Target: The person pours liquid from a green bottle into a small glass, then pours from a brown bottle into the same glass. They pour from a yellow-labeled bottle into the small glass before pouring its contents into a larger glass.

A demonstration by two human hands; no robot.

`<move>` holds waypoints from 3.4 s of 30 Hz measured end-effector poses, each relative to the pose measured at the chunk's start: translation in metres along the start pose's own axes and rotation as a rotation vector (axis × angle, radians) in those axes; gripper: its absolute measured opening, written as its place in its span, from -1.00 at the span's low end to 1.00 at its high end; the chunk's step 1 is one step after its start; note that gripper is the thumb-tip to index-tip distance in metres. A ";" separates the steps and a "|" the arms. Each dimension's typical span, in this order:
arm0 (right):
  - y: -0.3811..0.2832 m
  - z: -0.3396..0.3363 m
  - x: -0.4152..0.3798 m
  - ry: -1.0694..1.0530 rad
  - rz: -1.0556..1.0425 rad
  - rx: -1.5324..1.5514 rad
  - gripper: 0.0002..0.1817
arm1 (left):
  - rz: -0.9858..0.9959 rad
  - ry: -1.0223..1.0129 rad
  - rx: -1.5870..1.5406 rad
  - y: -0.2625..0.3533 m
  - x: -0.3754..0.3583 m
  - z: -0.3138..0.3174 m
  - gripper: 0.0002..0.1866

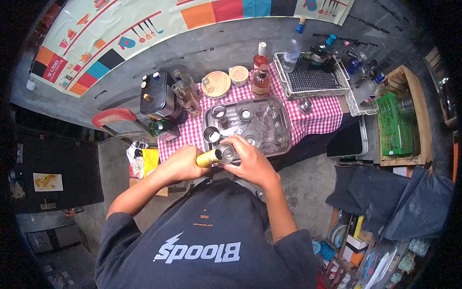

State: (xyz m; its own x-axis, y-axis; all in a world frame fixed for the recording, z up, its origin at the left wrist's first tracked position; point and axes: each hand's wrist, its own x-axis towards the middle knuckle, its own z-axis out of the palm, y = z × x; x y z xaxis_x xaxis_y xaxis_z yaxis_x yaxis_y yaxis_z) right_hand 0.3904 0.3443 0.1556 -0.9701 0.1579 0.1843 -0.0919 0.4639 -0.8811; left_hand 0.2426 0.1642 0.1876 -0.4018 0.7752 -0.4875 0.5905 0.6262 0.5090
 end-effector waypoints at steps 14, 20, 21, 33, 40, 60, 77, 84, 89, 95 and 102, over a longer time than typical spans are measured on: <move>0.001 0.000 -0.035 0.025 0.045 -0.064 -0.39 | -0.018 -0.082 0.096 0.016 -0.001 0.016 -0.60; 0.006 0.002 -0.043 0.044 0.048 -0.056 -0.39 | -0.008 -0.105 0.120 0.014 0.001 0.021 -0.53; 0.005 0.001 -0.044 0.043 0.053 -0.062 -0.39 | -0.007 -0.111 0.110 0.014 0.001 0.021 -0.50; 0.008 0.009 -0.046 0.053 0.036 -0.061 -0.40 | -0.053 -0.145 0.186 0.021 0.004 0.020 -0.55; 0.010 0.014 -0.049 0.079 0.050 -0.049 -0.40 | -0.047 -0.144 0.240 0.021 0.005 0.020 -0.49; 0.009 0.007 -0.057 0.062 0.060 -0.076 -0.39 | -0.054 -0.164 0.260 0.022 0.001 0.025 -0.49; 0.017 0.014 -0.058 0.062 0.067 -0.009 -0.43 | -0.073 -0.199 0.299 0.027 -0.002 0.025 -0.47; 0.021 0.017 -0.059 0.067 0.081 0.004 -0.42 | -0.097 -0.222 0.315 0.030 0.001 0.023 -0.47; 0.025 0.019 -0.059 0.081 0.061 -0.005 -0.43 | -0.096 -0.227 0.326 0.028 0.003 0.025 -0.48; 0.023 0.019 -0.058 0.063 0.116 0.015 -0.43 | -0.095 -0.226 0.328 0.025 0.004 0.026 -0.48; 0.026 0.023 -0.057 0.066 0.083 0.012 -0.43 | -0.129 -0.259 0.351 0.024 0.006 0.026 -0.50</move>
State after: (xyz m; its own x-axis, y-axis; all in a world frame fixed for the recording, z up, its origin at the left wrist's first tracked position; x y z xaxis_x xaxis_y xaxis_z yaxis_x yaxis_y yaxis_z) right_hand 0.4384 0.3274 0.1119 -0.9577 0.2526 0.1379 -0.0144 0.4365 -0.8996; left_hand 0.2727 0.1817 0.1786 -0.3254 0.6185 -0.7152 0.7665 0.6154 0.1835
